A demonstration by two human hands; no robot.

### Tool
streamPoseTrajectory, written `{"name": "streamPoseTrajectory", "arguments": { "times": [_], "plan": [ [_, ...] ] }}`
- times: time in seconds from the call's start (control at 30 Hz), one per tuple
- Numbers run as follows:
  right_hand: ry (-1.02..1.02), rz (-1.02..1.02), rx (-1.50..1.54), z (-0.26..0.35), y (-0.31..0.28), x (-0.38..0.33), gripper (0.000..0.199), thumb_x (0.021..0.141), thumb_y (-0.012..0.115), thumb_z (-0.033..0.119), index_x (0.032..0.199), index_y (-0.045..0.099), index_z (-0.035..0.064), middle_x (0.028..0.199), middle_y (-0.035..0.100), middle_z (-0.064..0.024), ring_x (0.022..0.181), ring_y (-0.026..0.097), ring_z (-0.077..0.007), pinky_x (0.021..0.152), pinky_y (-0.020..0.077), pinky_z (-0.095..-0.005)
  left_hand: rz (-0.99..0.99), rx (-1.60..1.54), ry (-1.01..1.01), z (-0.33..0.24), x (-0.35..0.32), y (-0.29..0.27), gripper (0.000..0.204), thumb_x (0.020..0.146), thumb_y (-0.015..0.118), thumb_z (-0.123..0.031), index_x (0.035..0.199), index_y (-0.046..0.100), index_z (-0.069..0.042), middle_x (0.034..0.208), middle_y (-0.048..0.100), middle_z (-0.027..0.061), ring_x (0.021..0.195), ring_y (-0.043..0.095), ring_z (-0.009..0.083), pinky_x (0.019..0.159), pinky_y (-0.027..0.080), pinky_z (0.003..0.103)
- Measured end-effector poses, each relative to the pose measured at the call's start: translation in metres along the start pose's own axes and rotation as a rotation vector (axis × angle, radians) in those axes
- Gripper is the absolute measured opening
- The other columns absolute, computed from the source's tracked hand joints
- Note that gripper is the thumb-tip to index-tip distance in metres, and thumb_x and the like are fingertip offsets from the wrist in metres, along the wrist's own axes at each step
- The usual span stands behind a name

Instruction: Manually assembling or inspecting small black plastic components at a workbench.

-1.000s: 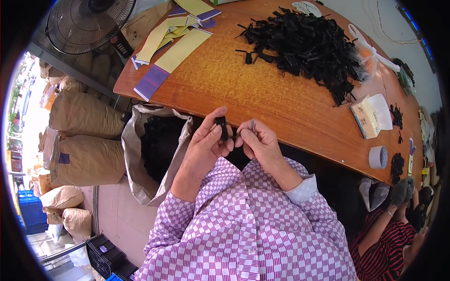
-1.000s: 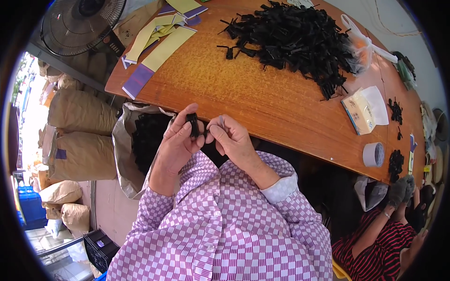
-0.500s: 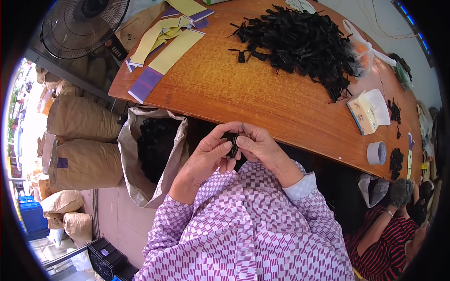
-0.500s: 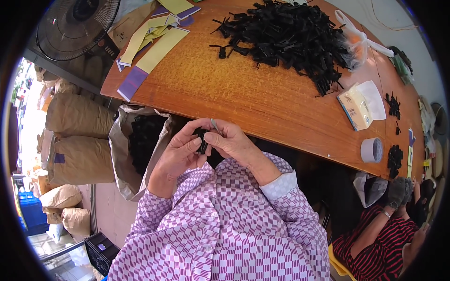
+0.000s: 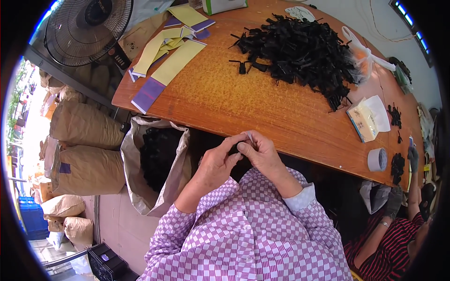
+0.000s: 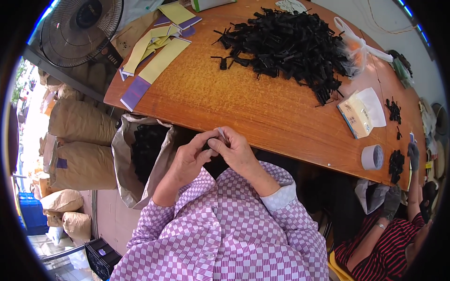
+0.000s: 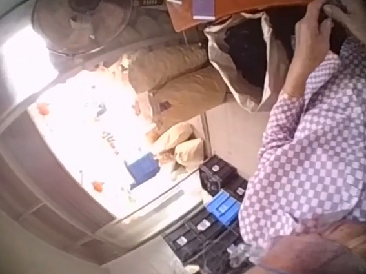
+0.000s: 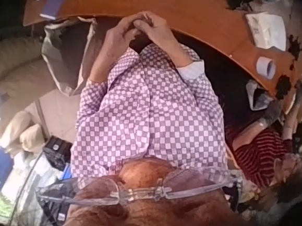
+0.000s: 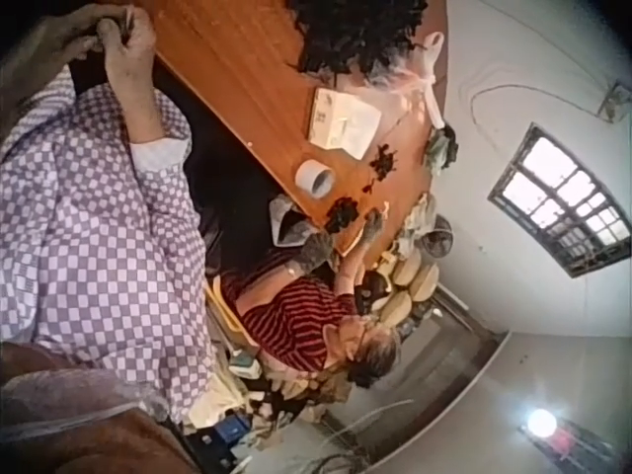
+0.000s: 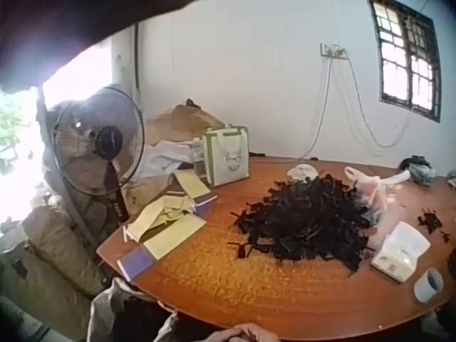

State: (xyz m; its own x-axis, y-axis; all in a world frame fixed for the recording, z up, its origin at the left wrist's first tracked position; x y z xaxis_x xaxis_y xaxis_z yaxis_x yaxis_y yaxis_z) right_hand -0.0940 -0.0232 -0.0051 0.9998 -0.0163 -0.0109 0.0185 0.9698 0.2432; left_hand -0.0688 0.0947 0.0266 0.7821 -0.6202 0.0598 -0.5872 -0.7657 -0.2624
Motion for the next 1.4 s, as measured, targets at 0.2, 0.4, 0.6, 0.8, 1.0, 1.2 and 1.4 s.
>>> {"name": "streamPoseTrajectory", "arguments": {
  "times": [0.2, 0.4, 0.6, 0.8, 1.0, 1.2, 1.4],
  "plan": [
    [0.168, -0.006, 0.174, 0.012, 0.016, -0.012, 0.034, 0.101, 0.039, 0.031, 0.119, 0.049, 0.0044, 0.065, 0.044, 0.0048, 0.047, 0.035, -0.0026, 0.04, 0.0234, -0.0177, -0.134, -0.171, 0.011, 0.004, -0.002, -0.003, 0.039, 0.092, 0.049, 0.003, 0.13, 0.046, -0.001, 0.104, 0.056, 0.0033, 0.09, 0.053, 0.0079, 0.075, 0.048, 0.021],
    [0.201, 0.021, 0.184, 0.011, 0.018, -0.011, 0.036, 0.101, 0.037, 0.031, 0.125, 0.045, 0.0052, 0.063, 0.042, 0.0048, 0.044, 0.031, -0.0023, 0.038, 0.0203, -0.0182, -0.166, -0.173, 0.037, 0.002, 0.002, -0.002, 0.04, 0.09, 0.049, 0.005, 0.129, 0.046, -0.001, 0.106, 0.061, 0.0098, 0.091, 0.055, 0.0092, 0.079, 0.046, 0.023],
    [0.185, 0.029, 0.159, 0.015, 0.019, -0.007, 0.032, 0.102, 0.037, 0.028, 0.121, 0.046, 0.0053, 0.062, 0.041, 0.0053, 0.043, 0.031, -0.0021, 0.038, 0.0201, -0.018, -0.174, -0.2, 0.046, 0.0, 0.008, -0.002, 0.04, 0.09, 0.05, 0.005, 0.13, 0.047, -0.001, 0.104, 0.061, 0.0079, 0.09, 0.055, 0.0089, 0.077, 0.046, 0.022],
    [0.21, -0.043, 0.157, 0.009, 0.017, -0.004, 0.03, 0.102, 0.036, 0.026, 0.122, 0.046, 0.006, 0.062, 0.041, 0.0059, 0.043, 0.032, -0.0025, 0.038, 0.0216, -0.0176, -0.208, -0.113, 0.094, -0.001, 0.009, -0.002, 0.039, 0.088, 0.051, 0.006, 0.127, 0.05, -0.002, 0.1, 0.061, 0.0067, 0.082, 0.056, 0.0079, 0.071, 0.047, 0.021],
    [0.24, -0.017, 0.21, 0.013, 0.024, -0.009, 0.027, 0.101, 0.037, 0.026, 0.122, 0.046, 0.0107, 0.057, 0.039, 0.0064, 0.04, 0.03, -0.0027, 0.036, 0.0205, -0.0182, -0.244, 0.061, 0.084, -0.019, 0.002, -0.007, 0.038, 0.084, 0.053, 0.008, 0.12, 0.056, -0.003, 0.103, 0.065, 0.0156, 0.079, 0.063, 0.0145, 0.069, 0.049, 0.025],
    [0.209, -0.03, 0.023, 0.01, 0.016, 0.013, 0.023, 0.1, 0.04, 0.02, 0.116, 0.049, 0.0059, 0.06, 0.044, 0.0043, 0.042, 0.036, -0.0042, 0.037, 0.0255, -0.02, -0.25, 0.028, 0.138, -0.005, 0.015, -0.011, 0.039, 0.085, 0.049, 0.01, 0.122, 0.052, -0.001, 0.091, 0.062, 0.0044, 0.074, 0.058, 0.0066, 0.061, 0.049, 0.02],
    [-0.095, 0.027, -0.093, -0.027, 0.01, 0.006, 0.02, 0.097, 0.047, 0.016, 0.108, 0.053, 0.0009, 0.07, 0.05, 0.0012, 0.056, 0.044, -0.0063, 0.048, 0.0349, -0.0213, -0.149, -0.159, 0.05, 0.029, -0.001, 0.001, 0.04, 0.086, 0.045, 0.009, 0.126, 0.045, -0.001, 0.089, 0.062, 0.0055, 0.072, 0.062, 0.01, 0.06, 0.05, 0.02]
  ]
}}
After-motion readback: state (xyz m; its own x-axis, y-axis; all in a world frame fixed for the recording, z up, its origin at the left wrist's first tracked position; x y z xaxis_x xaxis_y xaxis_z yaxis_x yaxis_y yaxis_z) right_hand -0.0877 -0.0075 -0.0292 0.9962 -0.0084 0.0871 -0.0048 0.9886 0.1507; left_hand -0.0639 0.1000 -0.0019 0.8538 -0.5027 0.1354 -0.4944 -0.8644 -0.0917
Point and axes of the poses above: each hand's wrist, its own x-axis towards the middle knuckle, its own y-axis out of the palm, z = x × y, the point moved 6 cm from there along x, towards the middle knuckle
